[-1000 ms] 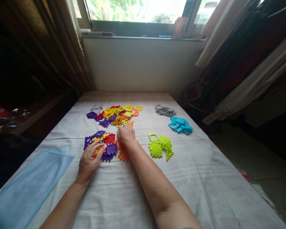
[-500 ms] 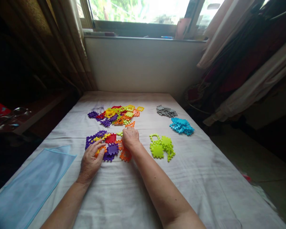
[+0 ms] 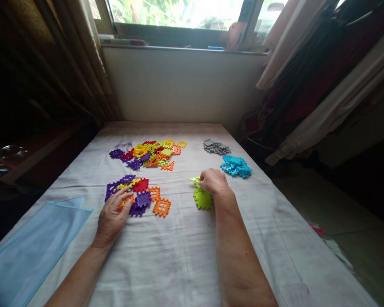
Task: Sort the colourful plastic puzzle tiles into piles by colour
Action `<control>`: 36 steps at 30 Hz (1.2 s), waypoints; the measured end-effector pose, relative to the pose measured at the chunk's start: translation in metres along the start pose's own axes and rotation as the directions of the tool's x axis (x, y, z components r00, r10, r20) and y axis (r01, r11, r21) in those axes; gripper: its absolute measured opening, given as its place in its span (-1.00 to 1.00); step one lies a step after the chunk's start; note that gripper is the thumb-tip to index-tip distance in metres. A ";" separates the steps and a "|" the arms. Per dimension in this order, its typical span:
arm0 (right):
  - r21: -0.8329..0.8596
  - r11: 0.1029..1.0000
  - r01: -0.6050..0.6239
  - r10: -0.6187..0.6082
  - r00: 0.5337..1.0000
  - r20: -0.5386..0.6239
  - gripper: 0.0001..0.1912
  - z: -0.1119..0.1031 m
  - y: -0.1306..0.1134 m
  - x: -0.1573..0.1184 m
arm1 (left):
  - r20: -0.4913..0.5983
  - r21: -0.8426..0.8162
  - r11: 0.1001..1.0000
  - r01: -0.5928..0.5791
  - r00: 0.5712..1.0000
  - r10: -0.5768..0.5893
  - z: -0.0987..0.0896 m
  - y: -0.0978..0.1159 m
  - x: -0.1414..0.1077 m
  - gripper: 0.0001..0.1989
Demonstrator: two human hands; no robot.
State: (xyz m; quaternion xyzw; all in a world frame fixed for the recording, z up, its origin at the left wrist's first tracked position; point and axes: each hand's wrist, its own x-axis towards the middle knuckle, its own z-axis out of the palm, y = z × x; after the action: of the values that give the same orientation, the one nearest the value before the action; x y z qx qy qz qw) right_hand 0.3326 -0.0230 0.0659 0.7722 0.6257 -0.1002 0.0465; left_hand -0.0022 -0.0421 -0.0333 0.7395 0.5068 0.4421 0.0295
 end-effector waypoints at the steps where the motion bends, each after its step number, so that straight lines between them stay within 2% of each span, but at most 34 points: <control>1: 0.004 1.000 0.003 -0.003 1.000 0.011 -0.77 0.000 0.003 0.000 | 0.000 0.000 1.000 -0.003 1.000 0.003 0.000 -0.001 0.000 -0.77; 4: 0.031 0.999 0.034 -0.033 0.999 -0.028 -0.74 0.000 0.003 0.000 | 0.010 -0.004 1.000 0.005 1.000 -0.004 0.000 -0.002 0.000 -0.77; 7: 0.050 0.996 0.074 -0.069 0.993 -0.091 -0.71 0.000 -0.009 0.001 | 0.018 -0.003 1.000 0.025 1.000 -0.025 -0.001 -0.001 0.000 -0.76; 11: 0.087 0.974 0.208 -0.196 0.972 -0.132 -0.66 0.009 -0.044 0.008 | 0.016 -0.004 0.999 0.038 0.999 -0.038 -0.001 0.001 0.000 -0.76; 14: 0.093 0.953 0.289 -0.272 0.949 -0.162 -0.54 0.019 -0.076 0.022 | 0.007 -0.008 0.999 0.054 0.999 -0.054 -0.001 0.002 0.000 -0.76; 17: 0.093 0.965 0.247 -0.229 0.959 -0.170 -0.43 0.025 -0.100 0.041 | -0.008 0.000 0.997 0.079 0.997 -0.079 0.000 0.001 -0.001 -0.76; 21: 0.100 0.980 0.171 -0.160 0.981 -0.111 -0.49 0.032 -0.115 0.053 | -0.015 -0.001 0.997 0.081 0.997 -0.081 0.001 0.001 -0.001 -0.76; 23: 0.110 0.971 0.213 -0.202 0.974 -0.102 -0.57 0.037 -0.118 0.050 | -0.022 -0.001 0.997 0.076 0.997 -0.076 0.001 0.001 -0.001 -0.77; 26: 0.190 0.919 0.346 -0.336 0.938 -0.086 -0.62 0.041 -0.121 0.043 | -0.027 -0.005 0.998 0.067 0.997 -0.068 0.001 0.001 -0.001 -0.77; 28: 0.236 0.902 0.361 -0.352 0.932 -0.081 -0.62 0.039 -0.123 0.042 | -0.016 -0.009 0.998 0.070 0.997 -0.070 0.001 0.002 0.000 -0.77; 32: 0.136 0.957 0.257 -0.237 0.960 -0.149 -0.63 0.027 -0.131 0.057 | -0.004 -0.012 0.995 0.094 0.996 -0.094 0.001 0.002 0.000 -0.76; 36: 0.043 0.977 0.209 -0.202 0.971 -0.128 -0.57 0.020 -0.140 0.076 | -0.011 -0.012 0.995 0.095 0.995 -0.095 0.000 0.003 0.000 -0.75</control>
State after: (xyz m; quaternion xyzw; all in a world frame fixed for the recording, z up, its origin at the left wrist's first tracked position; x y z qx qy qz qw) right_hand 0.2090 0.0760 0.0376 0.7089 0.7009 -0.0742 -0.0244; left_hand 0.0001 -0.0432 -0.0318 0.7119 0.5389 0.4474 0.0520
